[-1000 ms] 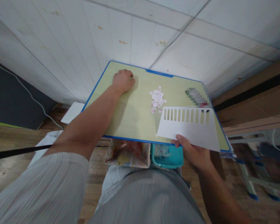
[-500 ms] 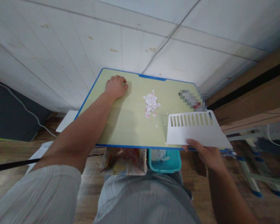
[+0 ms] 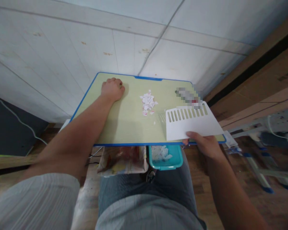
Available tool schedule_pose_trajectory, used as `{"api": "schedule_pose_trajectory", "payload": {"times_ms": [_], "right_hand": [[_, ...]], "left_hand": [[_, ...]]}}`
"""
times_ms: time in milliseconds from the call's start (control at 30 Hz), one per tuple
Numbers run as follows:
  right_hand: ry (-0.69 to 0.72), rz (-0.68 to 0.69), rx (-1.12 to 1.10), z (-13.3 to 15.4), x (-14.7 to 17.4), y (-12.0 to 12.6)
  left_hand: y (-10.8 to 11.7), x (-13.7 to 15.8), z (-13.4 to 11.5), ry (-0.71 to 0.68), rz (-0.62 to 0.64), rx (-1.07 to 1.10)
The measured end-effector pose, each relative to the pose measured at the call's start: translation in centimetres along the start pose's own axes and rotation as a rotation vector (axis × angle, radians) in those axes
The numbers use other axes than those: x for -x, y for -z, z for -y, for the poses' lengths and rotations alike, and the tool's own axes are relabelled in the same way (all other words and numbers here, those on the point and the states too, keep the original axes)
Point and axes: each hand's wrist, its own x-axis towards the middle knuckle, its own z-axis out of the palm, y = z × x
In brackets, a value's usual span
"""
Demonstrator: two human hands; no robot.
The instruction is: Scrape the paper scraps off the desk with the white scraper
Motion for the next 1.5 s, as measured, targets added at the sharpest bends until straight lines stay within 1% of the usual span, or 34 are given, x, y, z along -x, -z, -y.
{"api": "schedule_pose_trajectory", "payload": {"times_ms": [67, 167, 233, 300, 400, 567, 700, 800, 900, 1067, 1233, 1333, 1500], "right_hand": [[-0.03, -0.054, -0.035, -0.2, -0.5, -0.5], [-0.059, -0.208, -0.156, -0.5, -1.9, -1.4], [-0.051, -0.241, -0.181, -0.5, -3.2, -2.1], [-0.039, -0.226, -0.173, -0.5, -4.3, -2.5], [-0.029, -0.18, -0.159, -0.4, -5.4, -2.9], [-0.04, -0.097, -0.126, -0.5, -5.6, -2.9], [-0.063, -0.081, -0.091, -0.5, -5.2, -2.8], [-0.06, -0.08, -0.051, -0.4, -4.7, -2.7], [-0.047, -0.069, -0.01, -0.1, -3.9, -2.3], [-0.045, -0.024, 0.045, 0.9, -2.3, -1.7], [-0.062, 0.038, -0.015, 1.5, -1.0, -1.2], [-0.062, 0.021, -0.045, 1.4, -0.8, -1.1], [-0.053, 0.004, -0.02, 1.4, -0.9, -1.3]], "left_hand": [[0.3, 0.5, -0.5, 0.024, -0.004, -0.035], [1.0, 1.6, -1.0, 0.053, 0.009, -0.089], [1.4, 2.6, -1.0, 0.062, 0.023, -0.105], [1.6, 3.5, -0.7, 0.077, 0.02, -0.094], [1.3, 4.1, -0.1, 0.101, -0.018, -0.041], [1.0, 3.0, 0.8, 0.069, -0.056, -0.013], [1.2, 1.5, 0.9, 0.089, -0.051, -0.031], [1.0, 1.0, 1.0, 0.103, -0.064, -0.035], [0.8, 1.2, 1.4, 0.091, -0.068, -0.048], [0.8, 1.3, 2.0, 0.095, -0.025, -0.012], [0.9, 1.1, 1.8, 0.102, -0.008, 0.091], [1.1, 1.1, 1.5, 0.098, 0.006, 0.05], [1.4, 1.4, 1.0, 0.088, 0.005, 0.022]]}}
